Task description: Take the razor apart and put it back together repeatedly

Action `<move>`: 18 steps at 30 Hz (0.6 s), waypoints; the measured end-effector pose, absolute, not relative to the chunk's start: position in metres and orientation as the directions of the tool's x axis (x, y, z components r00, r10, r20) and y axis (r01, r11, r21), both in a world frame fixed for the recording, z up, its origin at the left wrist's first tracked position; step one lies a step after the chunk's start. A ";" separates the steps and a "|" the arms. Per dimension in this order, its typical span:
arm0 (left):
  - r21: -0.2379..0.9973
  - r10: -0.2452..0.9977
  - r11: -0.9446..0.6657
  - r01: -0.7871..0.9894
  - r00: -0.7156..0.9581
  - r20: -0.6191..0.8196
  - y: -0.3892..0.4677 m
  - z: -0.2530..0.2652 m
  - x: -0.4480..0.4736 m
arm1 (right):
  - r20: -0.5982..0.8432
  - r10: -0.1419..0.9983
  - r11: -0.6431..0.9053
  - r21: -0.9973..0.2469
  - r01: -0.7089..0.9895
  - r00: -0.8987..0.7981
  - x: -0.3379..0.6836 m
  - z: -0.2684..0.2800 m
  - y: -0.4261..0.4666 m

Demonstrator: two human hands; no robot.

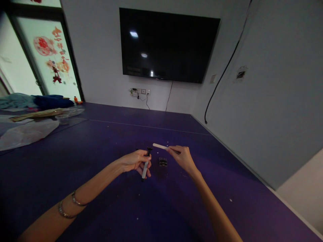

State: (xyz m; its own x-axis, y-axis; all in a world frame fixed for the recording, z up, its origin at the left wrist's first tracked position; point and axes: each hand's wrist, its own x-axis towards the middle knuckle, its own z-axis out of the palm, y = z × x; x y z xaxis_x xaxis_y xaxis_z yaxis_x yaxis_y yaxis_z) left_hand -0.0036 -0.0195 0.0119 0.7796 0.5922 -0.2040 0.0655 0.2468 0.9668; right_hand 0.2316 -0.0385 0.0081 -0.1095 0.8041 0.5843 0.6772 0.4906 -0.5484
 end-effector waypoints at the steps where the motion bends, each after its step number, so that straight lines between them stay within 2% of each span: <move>1: 0.966 0.590 0.251 0.062 0.781 -0.203 -0.019 0.011 -0.004 | 0.584 0.803 0.494 -0.544 0.678 -0.116 0.232 0.009 -0.039; 8: 0.956 0.548 0.292 0.030 0.814 -0.193 -0.015 0.012 -0.005 | 0.559 0.813 0.507 -0.539 0.673 -0.165 0.228 0.010 -0.041; 14: 0.964 0.483 0.256 0.069 0.855 -0.189 -0.012 0.013 -0.010 | 0.563 0.826 0.426 -0.607 0.671 -0.015 0.236 0.002 -0.033; 18: 0.974 0.460 0.214 0.067 0.873 -0.161 -0.012 0.012 -0.011 | 0.490 0.871 0.372 -0.700 0.609 0.031 0.240 0.002 -0.031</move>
